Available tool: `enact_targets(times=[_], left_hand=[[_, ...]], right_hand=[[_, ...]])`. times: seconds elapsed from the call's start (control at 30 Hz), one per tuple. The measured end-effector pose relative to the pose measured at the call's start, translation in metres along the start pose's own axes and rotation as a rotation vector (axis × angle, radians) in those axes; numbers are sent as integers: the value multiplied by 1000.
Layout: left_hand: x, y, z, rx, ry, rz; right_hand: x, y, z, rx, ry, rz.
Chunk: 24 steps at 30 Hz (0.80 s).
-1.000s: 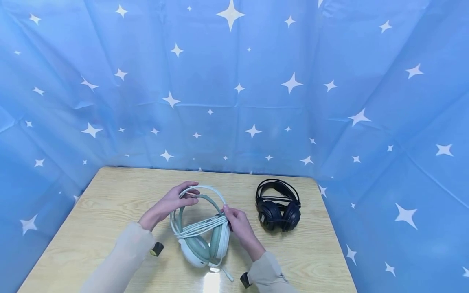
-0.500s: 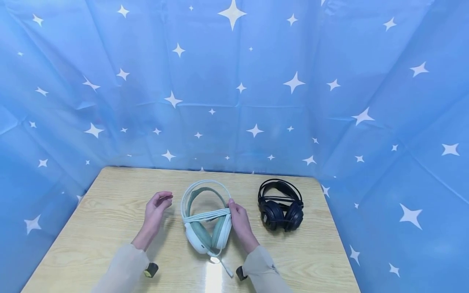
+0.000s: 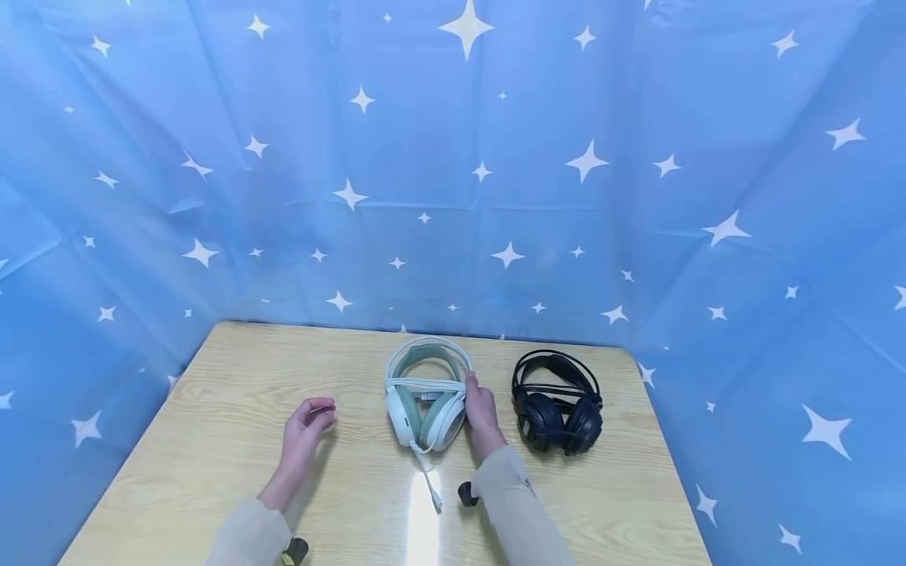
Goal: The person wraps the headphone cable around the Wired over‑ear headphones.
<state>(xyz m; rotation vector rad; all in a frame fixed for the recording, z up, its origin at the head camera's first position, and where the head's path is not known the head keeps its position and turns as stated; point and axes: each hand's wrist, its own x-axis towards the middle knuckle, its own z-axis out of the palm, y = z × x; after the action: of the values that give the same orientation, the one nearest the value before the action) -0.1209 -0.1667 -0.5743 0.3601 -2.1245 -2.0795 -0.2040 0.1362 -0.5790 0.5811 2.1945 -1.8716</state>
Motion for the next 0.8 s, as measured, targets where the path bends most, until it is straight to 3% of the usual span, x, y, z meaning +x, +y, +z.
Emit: enact_targets(times=[0.3, 0.5, 0.67, 0.8], left_hand=[[-3, -4, 2, 80, 2, -13], [-2, -4, 3, 166, -14, 20], [-2, -7, -2, 318, -56, 111], [-5, -4, -10, 505, -105, 267]], right_hand=[[3, -9, -4, -265, 86, -30], [2, -7, -5, -307, 125, -70], [-14, 1, -8, -302, 93, -177], [-51, 5, -15, -366, 13, -282]])
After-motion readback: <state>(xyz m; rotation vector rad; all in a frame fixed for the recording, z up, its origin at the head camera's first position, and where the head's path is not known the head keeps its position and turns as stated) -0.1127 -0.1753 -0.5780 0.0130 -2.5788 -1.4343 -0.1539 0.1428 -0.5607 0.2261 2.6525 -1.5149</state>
